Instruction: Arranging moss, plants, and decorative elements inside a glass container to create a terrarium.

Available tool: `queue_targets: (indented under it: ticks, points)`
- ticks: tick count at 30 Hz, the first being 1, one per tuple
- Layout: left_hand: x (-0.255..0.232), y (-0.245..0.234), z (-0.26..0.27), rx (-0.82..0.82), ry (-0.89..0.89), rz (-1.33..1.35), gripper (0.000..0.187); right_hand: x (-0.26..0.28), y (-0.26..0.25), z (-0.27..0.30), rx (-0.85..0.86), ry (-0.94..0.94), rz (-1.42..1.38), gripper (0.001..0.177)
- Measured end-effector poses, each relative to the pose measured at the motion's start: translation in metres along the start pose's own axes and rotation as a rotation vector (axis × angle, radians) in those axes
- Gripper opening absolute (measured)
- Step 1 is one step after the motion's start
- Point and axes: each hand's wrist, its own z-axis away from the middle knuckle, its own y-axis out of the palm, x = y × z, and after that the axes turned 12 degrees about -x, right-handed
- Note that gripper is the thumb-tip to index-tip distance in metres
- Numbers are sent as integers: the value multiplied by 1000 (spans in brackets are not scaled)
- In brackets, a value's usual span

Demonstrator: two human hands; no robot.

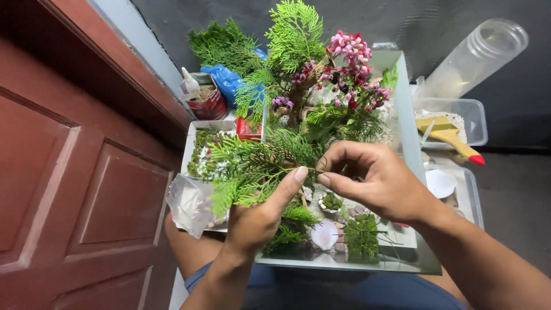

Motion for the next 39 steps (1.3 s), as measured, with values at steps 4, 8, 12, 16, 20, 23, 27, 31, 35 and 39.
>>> queue_targets:
  ticks: [4,8,12,16,20,23,27,31,35,39]
  points:
    - [9,1,-3,16,213,58,20,-8,0,-1,-10,53,103,8]
    - [4,1,-6,92,109,80,32,-15,-1,-2,15,-12,326,6]
    - [-1,-8,-13,188,11,24,48,-16,-2,-4,5,86,260,7]
    - [-14,-11,-15,241,-64,-17,61,-22,-7,-6,-42,75,78,7]
    - [-18,-2,-15,263,-323,-126,83,-18,-8,-3,8,120,-12,11]
    - [-3,-4,-14,248,-299,-69,79,-20,-7,-2,35,124,-36,11]
    - [15,-5,-14,219,-257,34,71,-27,-7,-3,39,115,-32,7]
    - [34,-9,-13,204,-229,105,66,-28,-7,-1,17,147,-45,7]
    - [53,-13,-15,174,-187,215,59,-23,-6,-2,22,163,0,8]
    - [73,-20,-13,144,-144,332,53,-19,-6,-6,32,239,169,16]
